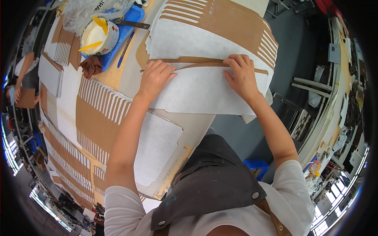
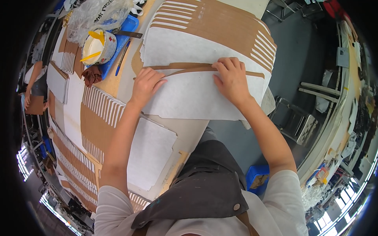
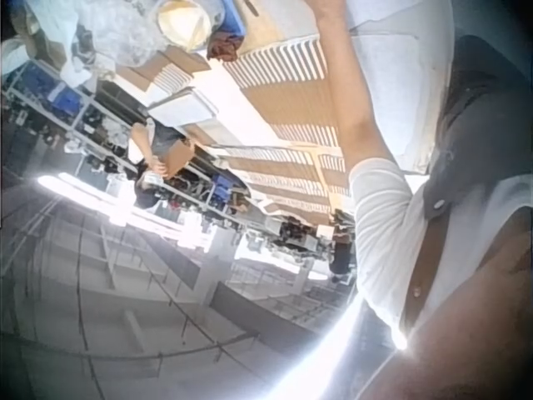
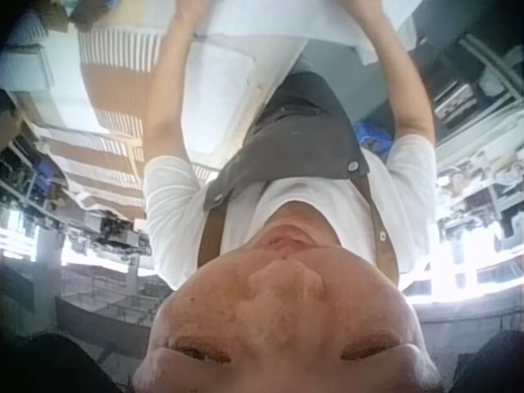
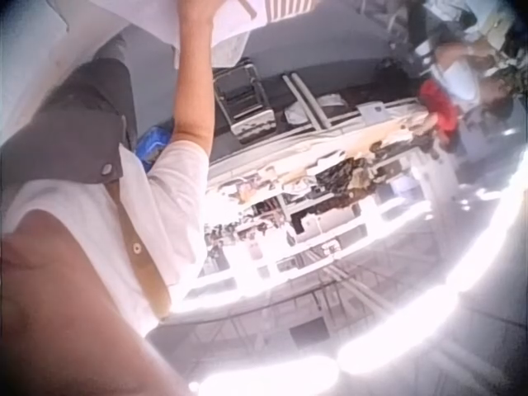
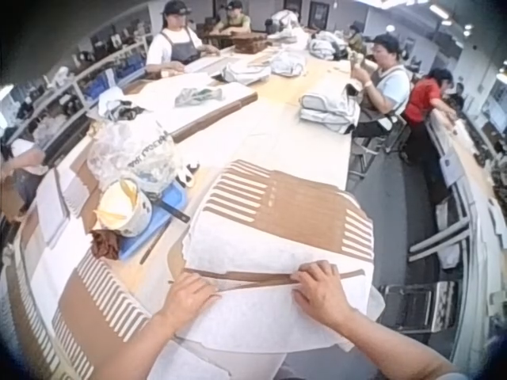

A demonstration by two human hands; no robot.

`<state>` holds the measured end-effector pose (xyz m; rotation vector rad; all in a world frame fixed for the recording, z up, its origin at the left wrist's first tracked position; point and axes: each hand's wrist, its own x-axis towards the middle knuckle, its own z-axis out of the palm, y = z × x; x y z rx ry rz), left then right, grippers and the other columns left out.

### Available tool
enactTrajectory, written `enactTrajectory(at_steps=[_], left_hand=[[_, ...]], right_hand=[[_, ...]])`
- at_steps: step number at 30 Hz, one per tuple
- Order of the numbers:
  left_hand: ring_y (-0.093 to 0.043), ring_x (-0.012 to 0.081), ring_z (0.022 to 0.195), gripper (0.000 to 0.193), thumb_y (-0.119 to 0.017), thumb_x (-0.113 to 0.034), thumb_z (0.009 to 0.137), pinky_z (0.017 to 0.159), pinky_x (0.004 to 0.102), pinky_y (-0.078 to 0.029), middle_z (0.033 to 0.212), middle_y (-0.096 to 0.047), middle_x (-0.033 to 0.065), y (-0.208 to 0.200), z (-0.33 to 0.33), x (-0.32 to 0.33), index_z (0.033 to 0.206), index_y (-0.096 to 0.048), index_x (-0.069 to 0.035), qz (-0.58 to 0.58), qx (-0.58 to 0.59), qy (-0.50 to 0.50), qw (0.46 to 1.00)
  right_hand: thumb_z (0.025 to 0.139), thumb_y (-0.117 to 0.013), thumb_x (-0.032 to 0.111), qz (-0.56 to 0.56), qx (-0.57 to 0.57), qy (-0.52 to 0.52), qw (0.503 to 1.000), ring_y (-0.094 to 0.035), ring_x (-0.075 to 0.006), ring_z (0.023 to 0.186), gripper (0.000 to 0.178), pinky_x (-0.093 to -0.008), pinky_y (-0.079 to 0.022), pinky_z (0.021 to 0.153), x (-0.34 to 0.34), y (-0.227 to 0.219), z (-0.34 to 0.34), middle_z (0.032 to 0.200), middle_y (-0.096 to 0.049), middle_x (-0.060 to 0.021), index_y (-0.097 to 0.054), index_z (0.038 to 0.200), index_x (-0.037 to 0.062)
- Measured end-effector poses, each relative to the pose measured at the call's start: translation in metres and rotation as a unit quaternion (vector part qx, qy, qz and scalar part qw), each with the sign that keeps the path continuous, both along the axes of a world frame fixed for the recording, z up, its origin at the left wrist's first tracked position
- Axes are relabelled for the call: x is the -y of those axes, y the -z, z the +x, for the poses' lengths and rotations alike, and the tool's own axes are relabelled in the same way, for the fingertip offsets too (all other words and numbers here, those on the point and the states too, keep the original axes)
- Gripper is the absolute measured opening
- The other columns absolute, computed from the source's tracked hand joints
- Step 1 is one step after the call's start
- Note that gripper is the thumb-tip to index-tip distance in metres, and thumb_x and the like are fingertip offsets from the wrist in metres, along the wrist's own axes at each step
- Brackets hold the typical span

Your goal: The recorder is assembling white material components onto cardboard backings on a large work table in a factory setting.

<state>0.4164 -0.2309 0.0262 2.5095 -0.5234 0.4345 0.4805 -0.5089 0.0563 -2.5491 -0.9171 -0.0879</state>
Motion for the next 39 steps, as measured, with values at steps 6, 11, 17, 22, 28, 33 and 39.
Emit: enactTrajectory(at_steps=[6, 11, 17, 22, 28, 33, 39], left_hand=[[-0.054, 0.02, 0.068, 0.013, -0.072, -0.011, 0.067, 0.065, 0.0325, -0.042, 0.067, -0.057, 0.0035, -0.019, -0.001, -0.002, 0.07, -0.061, -0.006, -0.055, -0.05, 0.007, 0.997], [-0.056, 0.0222, 0.064, 0.012, -0.07, -0.015, 0.072, 0.06, 0.0325, -0.044, 0.065, -0.059, 0.0057, -0.028, 0.006, -0.008, 0.071, -0.063, -0.005, -0.089, -0.119, 0.005, 0.989], [-0.056, 0.0125, 0.061, 0.012, -0.068, -0.009, 0.076, 0.057, 0.0244, -0.044, 0.07, -0.063, 0.0059, -0.084, 0.005, -0.016, 0.08, -0.064, 0.001, -0.154, -0.268, -0.042, 0.95], [-0.052, 0.0067, 0.061, 0.012, -0.068, -0.007, 0.077, 0.057, 0.0214, -0.042, 0.067, -0.063, 0.0027, -0.136, -0.069, -0.037, 0.08, -0.064, 0.003, -0.185, -0.35, -0.12, 0.911], [-0.046, 0.0029, 0.055, 0.014, -0.071, -0.01, 0.076, 0.053, 0.0206, -0.039, 0.06, -0.057, -0.0008, -0.1, -0.247, -0.051, 0.075, -0.061, 0.0, -0.297, -0.506, -0.309, 0.748], [-0.043, 0.0057, 0.054, 0.02, -0.075, -0.01, 0.072, 0.054, 0.0226, -0.039, 0.058, -0.054, -0.0002, -0.048, -0.357, -0.036, 0.071, -0.057, 0.0, -0.348, -0.479, -0.423, 0.685], [-0.056, 0.0243, 0.061, 0.019, -0.074, -0.012, 0.066, 0.057, 0.0332, -0.044, 0.068, -0.058, 0.0103, -0.016, -0.39, -0.022, 0.069, -0.058, -0.001, -0.227, -0.39, -0.464, 0.762]], right_hand=[[0.067, -0.071, 0.011, 0.002, -0.076, 0.004, 0.997, -0.052, -0.0245, 0.083, 0.023, -0.036, -0.041, 0.077, 0.018, -0.009, 0.016, 0.081, -0.059, -0.0054, -0.061, 0.087, 0.007], [0.069, -0.072, 0.014, 0.003, -0.216, 0.016, 0.976, -0.054, -0.0249, 0.06, 0.017, -0.0325, -0.044, 0.058, 0.036, -0.03, 0.025, 0.066, -0.06, -0.0092, -0.062, 0.076, 0.0023], [0.075, -0.07, 0.013, 0.003, -0.321, 0.019, 0.947, -0.044, -0.0155, 0.048, 0.016, -0.0283, -0.036, 0.048, 0.03, -0.073, 0.03, 0.057, -0.054, -0.0058, -0.061, 0.072, 0.0007], [0.074, -0.072, 0.015, 0.033, -0.401, -0.094, 0.911, -0.041, -0.013, 0.047, 0.017, -0.0273, -0.034, 0.046, 0.003, -0.088, 0.015, 0.054, -0.051, -0.0036, -0.061, 0.071, 0.0024], [0.069, -0.075, 0.023, -0.049, -0.372, -0.331, 0.866, -0.051, -0.0237, 0.052, 0.027, -0.0337, -0.039, 0.052, -0.089, -0.031, -0.049, 0.057, -0.054, -0.0098, -0.056, 0.066, 0.0041], [0.069, -0.072, 0.024, -0.152, -0.341, -0.453, 0.81, -0.057, -0.0281, 0.061, 0.025, -0.0377, -0.042, 0.057, -0.142, 0.015, -0.098, 0.062, -0.058, -0.0092, -0.054, 0.068, 0.0055], [0.068, -0.069, 0.012, -0.196, -0.245, -0.44, 0.841, -0.06, -0.0234, 0.073, 0.015, -0.0353, -0.045, 0.069, -0.146, 0.017, -0.101, 0.075, -0.062, -0.0051, -0.058, 0.077, 0.0064]])
